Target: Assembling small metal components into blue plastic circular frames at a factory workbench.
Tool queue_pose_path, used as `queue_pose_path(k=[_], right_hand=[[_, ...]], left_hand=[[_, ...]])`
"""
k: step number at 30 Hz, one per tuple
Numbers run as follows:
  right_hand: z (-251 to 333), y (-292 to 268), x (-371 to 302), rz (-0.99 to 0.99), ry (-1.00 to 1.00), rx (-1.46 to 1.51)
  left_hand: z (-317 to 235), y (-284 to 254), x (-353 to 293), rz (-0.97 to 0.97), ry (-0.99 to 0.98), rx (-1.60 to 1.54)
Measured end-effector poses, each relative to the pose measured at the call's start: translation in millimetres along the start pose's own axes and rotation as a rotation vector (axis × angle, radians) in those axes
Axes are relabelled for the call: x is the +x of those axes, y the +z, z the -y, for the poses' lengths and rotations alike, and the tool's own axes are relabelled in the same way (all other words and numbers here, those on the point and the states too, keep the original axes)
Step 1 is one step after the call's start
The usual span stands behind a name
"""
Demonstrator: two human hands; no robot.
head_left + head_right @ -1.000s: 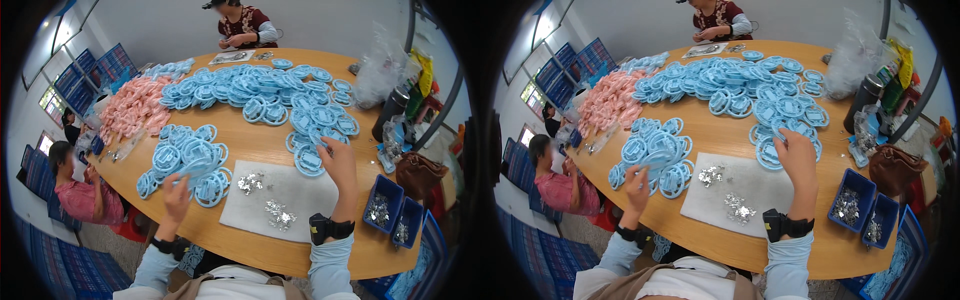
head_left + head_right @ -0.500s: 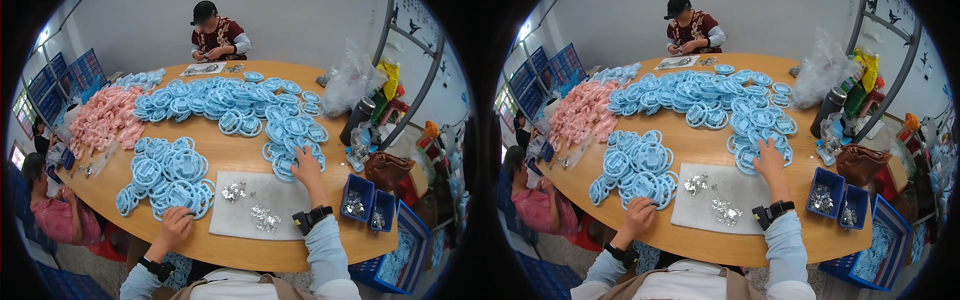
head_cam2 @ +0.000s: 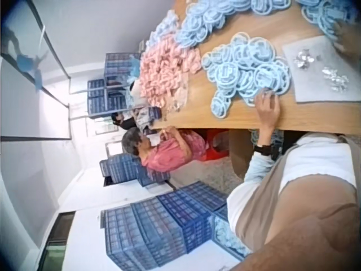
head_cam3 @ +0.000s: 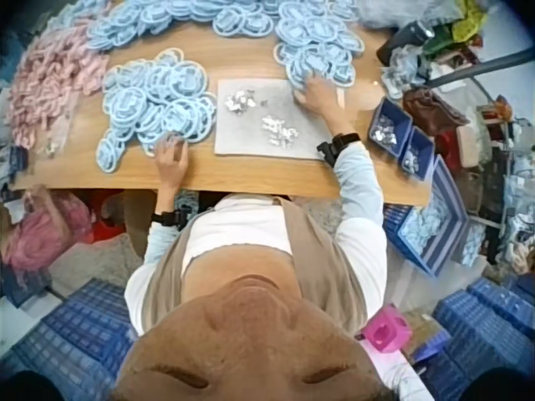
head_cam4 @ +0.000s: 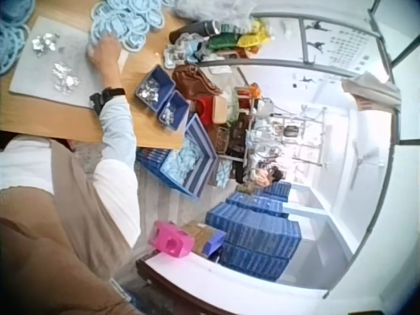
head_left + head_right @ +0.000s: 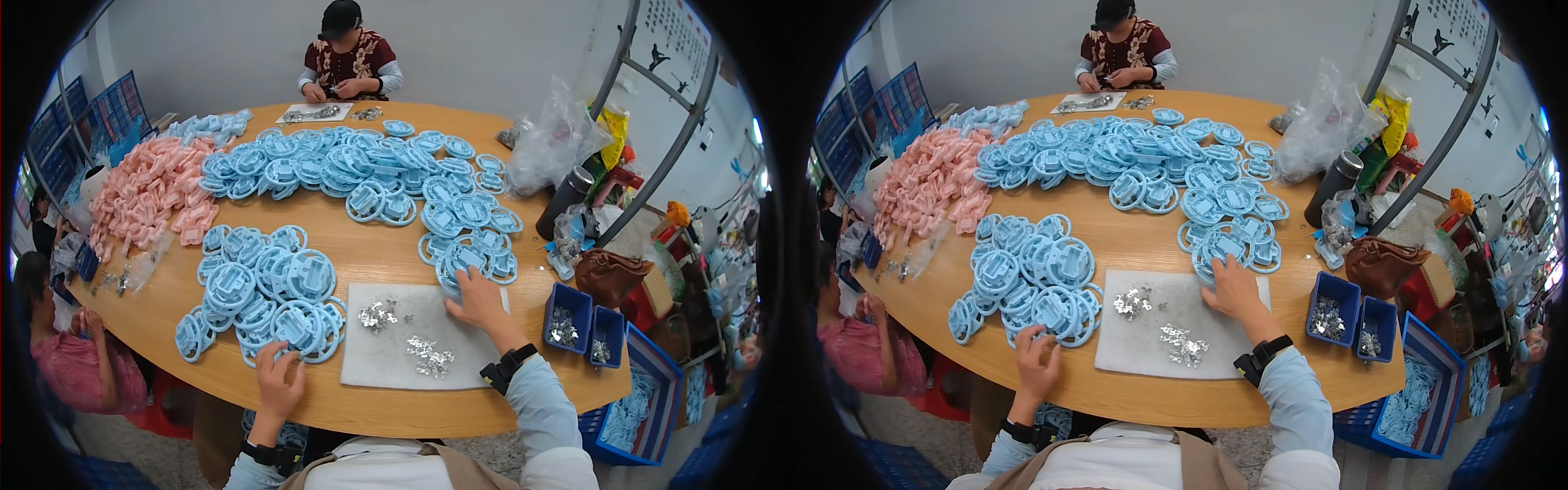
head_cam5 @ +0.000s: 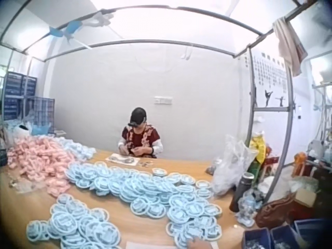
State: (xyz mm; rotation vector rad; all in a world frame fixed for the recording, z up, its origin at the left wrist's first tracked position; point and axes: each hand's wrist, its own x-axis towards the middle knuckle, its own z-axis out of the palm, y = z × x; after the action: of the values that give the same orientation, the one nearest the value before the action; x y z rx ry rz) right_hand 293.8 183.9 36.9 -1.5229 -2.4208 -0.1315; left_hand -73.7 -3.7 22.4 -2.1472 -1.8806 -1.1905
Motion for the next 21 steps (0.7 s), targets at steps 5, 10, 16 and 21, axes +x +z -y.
queue_pose_path(k=[5,10,16,21], right_hand=[[-20.5,17.5,13.1,0.013,0.019,-0.078],[-11.6,-12.2,35.7,-0.304,0.153,0.113],[120.7,-38.9,86.2,0.046,0.277,1.271],[228.0,-8.5,106.2,0.403,0.258,1.596]], left_hand=[[-8.9,17.0,5.0,0.063,-0.044,0.069],[2.1,22.6,-2.0,0.055,-0.087,0.089],[7.2,23.0,2.5,-0.017,-0.202,0.153],[21.7,21.5,20.2,-0.104,-0.094,0.124]])
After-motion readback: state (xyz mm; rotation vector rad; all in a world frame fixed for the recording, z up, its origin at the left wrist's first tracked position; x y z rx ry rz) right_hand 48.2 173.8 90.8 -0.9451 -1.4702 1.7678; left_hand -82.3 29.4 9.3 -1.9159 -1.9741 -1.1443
